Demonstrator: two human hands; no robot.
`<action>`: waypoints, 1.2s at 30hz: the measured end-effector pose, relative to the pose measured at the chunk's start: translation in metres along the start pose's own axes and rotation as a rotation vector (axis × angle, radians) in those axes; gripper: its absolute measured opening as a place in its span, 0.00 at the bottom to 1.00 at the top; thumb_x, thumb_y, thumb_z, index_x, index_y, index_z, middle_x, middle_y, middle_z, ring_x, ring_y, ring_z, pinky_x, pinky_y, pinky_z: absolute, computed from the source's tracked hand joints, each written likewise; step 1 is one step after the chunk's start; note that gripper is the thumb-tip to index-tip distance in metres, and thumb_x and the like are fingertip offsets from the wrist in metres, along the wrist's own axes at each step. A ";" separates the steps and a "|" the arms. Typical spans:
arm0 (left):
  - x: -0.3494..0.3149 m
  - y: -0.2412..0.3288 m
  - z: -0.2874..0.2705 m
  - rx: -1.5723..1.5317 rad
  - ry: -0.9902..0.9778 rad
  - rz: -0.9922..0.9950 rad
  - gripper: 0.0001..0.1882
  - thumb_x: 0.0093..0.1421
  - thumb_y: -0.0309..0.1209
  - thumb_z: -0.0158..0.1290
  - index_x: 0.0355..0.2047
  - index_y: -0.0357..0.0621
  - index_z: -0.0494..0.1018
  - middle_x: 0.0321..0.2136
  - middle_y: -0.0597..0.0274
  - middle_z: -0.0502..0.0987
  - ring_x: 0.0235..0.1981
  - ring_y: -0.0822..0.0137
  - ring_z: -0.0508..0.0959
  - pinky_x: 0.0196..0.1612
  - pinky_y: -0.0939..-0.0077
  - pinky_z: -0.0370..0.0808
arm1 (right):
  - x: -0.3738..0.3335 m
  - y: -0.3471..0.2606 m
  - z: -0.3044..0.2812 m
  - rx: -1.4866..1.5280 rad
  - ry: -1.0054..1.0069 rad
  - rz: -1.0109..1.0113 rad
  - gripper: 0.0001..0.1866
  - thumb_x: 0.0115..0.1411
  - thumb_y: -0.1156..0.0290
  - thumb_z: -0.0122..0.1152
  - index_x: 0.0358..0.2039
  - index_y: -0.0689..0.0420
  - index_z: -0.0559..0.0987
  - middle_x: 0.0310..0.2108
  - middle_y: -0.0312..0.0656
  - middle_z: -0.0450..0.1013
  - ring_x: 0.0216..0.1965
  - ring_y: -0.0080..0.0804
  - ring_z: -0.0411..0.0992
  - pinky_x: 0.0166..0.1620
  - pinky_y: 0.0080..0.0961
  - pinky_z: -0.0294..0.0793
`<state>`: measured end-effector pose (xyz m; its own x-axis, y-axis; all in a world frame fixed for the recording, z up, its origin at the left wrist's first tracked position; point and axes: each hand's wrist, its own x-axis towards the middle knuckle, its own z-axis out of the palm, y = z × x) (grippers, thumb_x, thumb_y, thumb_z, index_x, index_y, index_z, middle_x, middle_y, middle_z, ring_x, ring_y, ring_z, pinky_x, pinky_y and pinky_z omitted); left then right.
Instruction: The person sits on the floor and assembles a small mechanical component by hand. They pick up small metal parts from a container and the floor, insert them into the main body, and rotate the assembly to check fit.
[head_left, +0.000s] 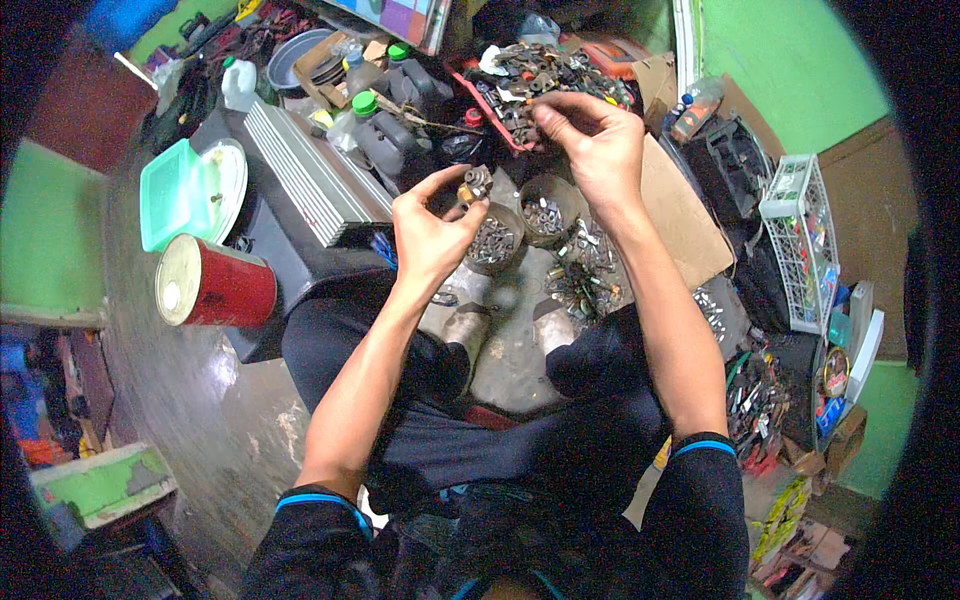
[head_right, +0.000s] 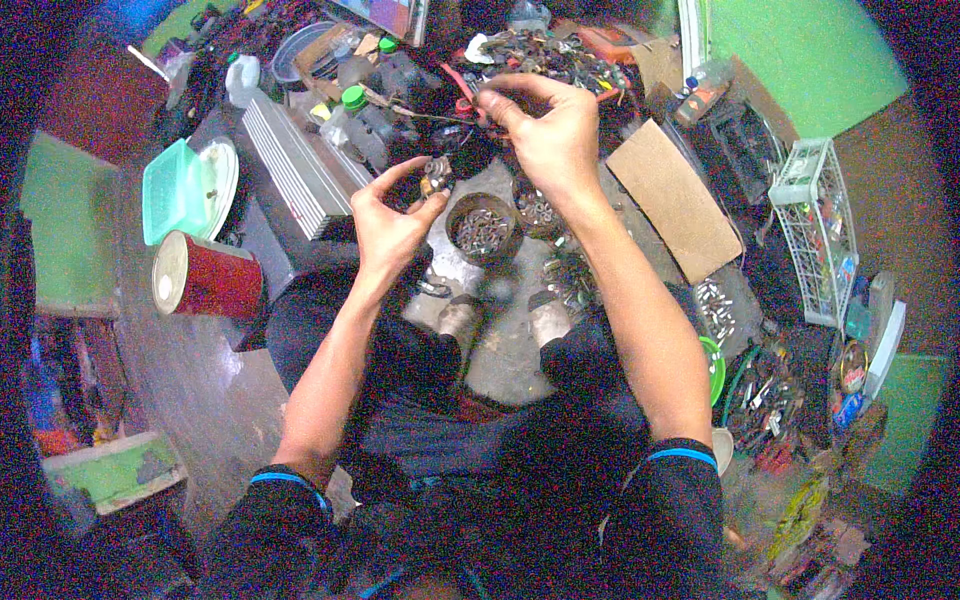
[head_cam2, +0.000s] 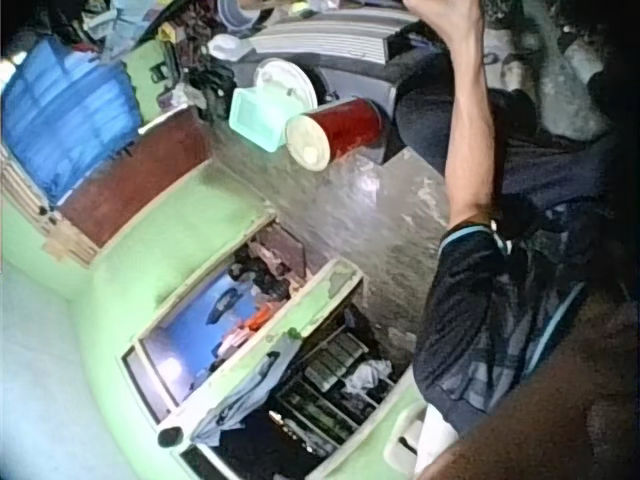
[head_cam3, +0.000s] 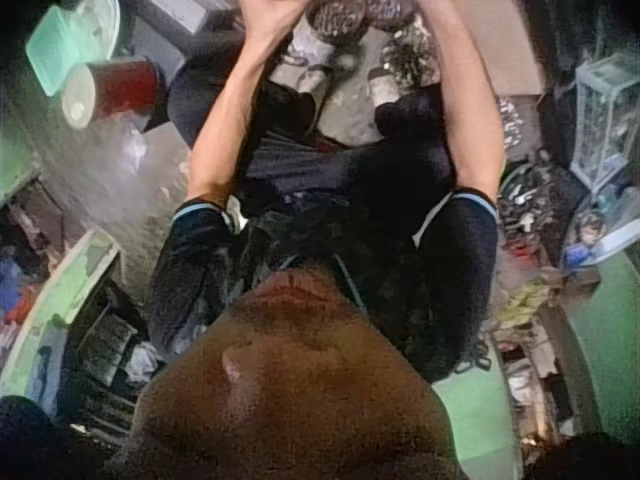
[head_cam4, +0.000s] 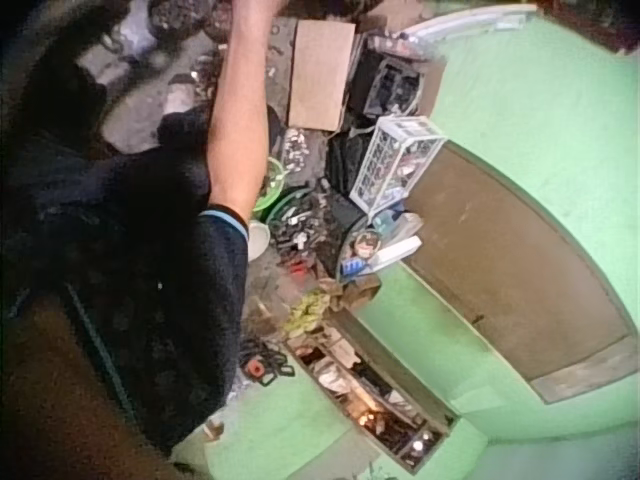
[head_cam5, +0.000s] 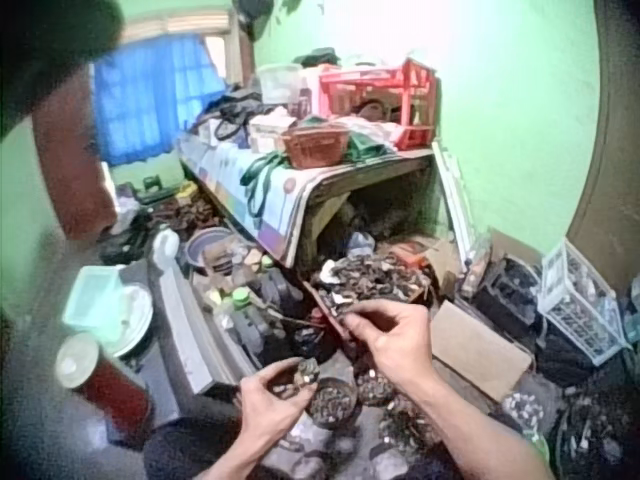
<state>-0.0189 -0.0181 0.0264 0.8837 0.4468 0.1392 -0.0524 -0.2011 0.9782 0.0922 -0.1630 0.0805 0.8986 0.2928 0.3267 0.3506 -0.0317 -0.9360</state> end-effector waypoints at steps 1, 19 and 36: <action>0.000 0.005 0.003 -0.002 0.009 0.017 0.20 0.47 0.22 0.61 0.43 0.33 0.76 0.39 0.55 0.79 0.41 0.70 0.78 0.43 0.74 0.80 | 0.002 0.015 -0.001 -0.129 -0.061 -0.023 0.09 0.54 0.76 0.65 0.36 0.63 0.82 0.30 0.40 0.80 0.31 0.22 0.76 0.36 0.21 0.76; 0.000 0.005 0.000 -0.223 -0.057 -0.094 0.26 0.44 0.24 0.66 0.45 0.30 0.75 0.39 0.55 0.79 0.39 0.70 0.78 0.45 0.76 0.76 | -0.012 0.009 0.009 -0.362 -0.531 -0.459 0.14 0.52 0.78 0.59 0.40 0.61 0.79 0.42 0.46 0.75 0.46 0.41 0.73 0.52 0.33 0.71; -0.003 0.004 -0.001 0.094 -0.203 -0.079 0.26 0.42 0.25 0.66 0.43 0.28 0.76 0.36 0.51 0.80 0.35 0.69 0.79 0.41 0.77 0.77 | -0.003 0.002 -0.007 -0.332 -0.254 -0.192 0.11 0.55 0.74 0.61 0.38 0.63 0.80 0.30 0.44 0.79 0.31 0.24 0.76 0.39 0.24 0.74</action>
<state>-0.0223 -0.0199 0.0300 0.9594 0.2814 0.0197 0.0555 -0.2569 0.9649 0.0919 -0.1708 0.0781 0.7304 0.5471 0.4090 0.6073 -0.2462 -0.7553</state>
